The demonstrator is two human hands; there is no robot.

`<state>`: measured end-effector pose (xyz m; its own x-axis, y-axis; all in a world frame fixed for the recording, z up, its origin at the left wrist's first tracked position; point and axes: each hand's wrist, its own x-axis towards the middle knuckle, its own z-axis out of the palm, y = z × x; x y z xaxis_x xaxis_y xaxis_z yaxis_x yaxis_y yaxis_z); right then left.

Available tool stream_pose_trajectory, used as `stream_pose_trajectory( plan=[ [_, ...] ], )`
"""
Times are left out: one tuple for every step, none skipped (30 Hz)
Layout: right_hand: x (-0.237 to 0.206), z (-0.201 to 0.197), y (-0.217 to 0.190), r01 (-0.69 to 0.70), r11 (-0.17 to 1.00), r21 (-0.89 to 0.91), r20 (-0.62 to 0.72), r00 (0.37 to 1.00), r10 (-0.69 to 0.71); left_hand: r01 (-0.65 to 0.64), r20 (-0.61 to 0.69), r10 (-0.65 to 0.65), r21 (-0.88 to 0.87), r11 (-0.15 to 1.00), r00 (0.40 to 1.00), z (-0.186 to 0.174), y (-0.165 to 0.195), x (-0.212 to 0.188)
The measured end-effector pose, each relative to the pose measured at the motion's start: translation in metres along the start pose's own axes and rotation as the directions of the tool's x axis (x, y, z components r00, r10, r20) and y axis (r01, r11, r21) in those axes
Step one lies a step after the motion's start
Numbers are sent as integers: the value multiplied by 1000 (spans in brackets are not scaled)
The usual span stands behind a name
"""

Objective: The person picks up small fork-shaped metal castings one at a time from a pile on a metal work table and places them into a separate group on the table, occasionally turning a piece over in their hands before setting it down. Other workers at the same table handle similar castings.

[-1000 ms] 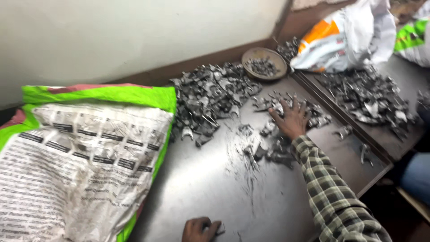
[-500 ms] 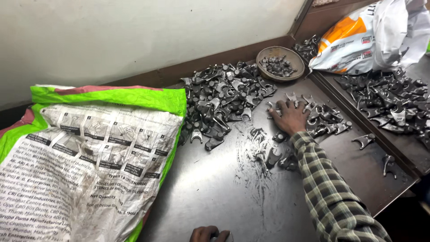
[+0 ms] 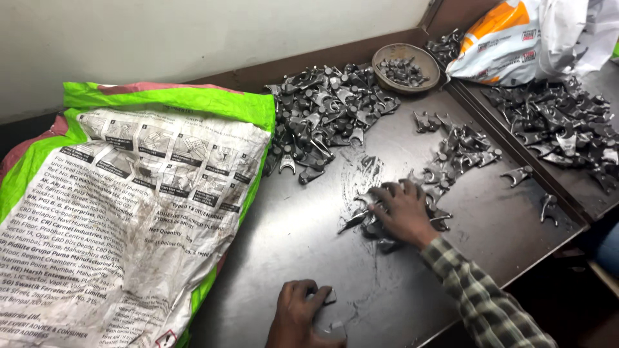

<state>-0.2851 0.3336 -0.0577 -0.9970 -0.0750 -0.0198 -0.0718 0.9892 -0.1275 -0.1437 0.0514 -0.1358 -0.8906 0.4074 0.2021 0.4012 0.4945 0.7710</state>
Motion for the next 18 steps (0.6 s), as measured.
stream_pose_trajectory(
  plan=[
    [-11,6,-2,21,1000,-2,-21,1000,-21,17,12,-17,5,1000,1000,-4,5,1],
    [-22,10,-2,41,999,-5,-39,998,-41,35,27,-36,8,999,999,-7,10,1],
    [-32,12,-1,101,995,-8,-99,990,-101,55,43,-56,10,998,998,-10,14,1],
    [-42,12,1,161,987,-16,-159,974,-161,54,54,-55,15,998,997,-13,17,1],
    [-50,12,1,221,975,-29,-219,950,-222,53,62,-54,21,998,997,-16,20,1],
    [-63,11,1,151,988,21,-278,950,-140,57,68,-58,27,998,996,-18,22,0],
    [-79,9,0,88,993,73,-329,942,-60,59,73,-61,26,998,995,-21,24,0],
    [-91,8,-3,32,991,126,-372,928,17,66,73,-68,24,998,995,-22,26,0],
    [-102,9,-11,46,992,117,-333,943,-5,75,74,-77,22,997,994,-24,28,-1],
    [-111,12,-20,55,992,110,-300,954,-19,105,80,-106,22,994,991,-25,30,-1],
    [-116,14,-29,55,993,102,-276,961,-25,122,90,-124,24,992,988,-25,31,-1],
    [-117,19,-39,70,996,63,-282,958,-49,133,109,-136,27,991,985,-26,32,0],
    [-119,25,-52,78,997,26,-280,958,-68,125,111,-129,39,991,985,-26,32,1],
    [-121,30,-61,93,996,-10,-273,957,-93,122,110,-127,49,991,986,-26,33,1],
    [-121,34,-68,107,994,2,-267,958,-103,118,98,-124,62,991,987,-26,33,2],
    [-121,37,-73,123,992,17,-263,958,-114,109,97,-115,61,992,989,-25,34,2],
    [-121,39,-77,141,990,33,-257,958,-127,103,95,-109,61,993,989,-25,34,2],
    [-120,40,-78,157,984,89,-240,962,-132,98,88,-104,62,993,991,-25,33,2]
  ],
)
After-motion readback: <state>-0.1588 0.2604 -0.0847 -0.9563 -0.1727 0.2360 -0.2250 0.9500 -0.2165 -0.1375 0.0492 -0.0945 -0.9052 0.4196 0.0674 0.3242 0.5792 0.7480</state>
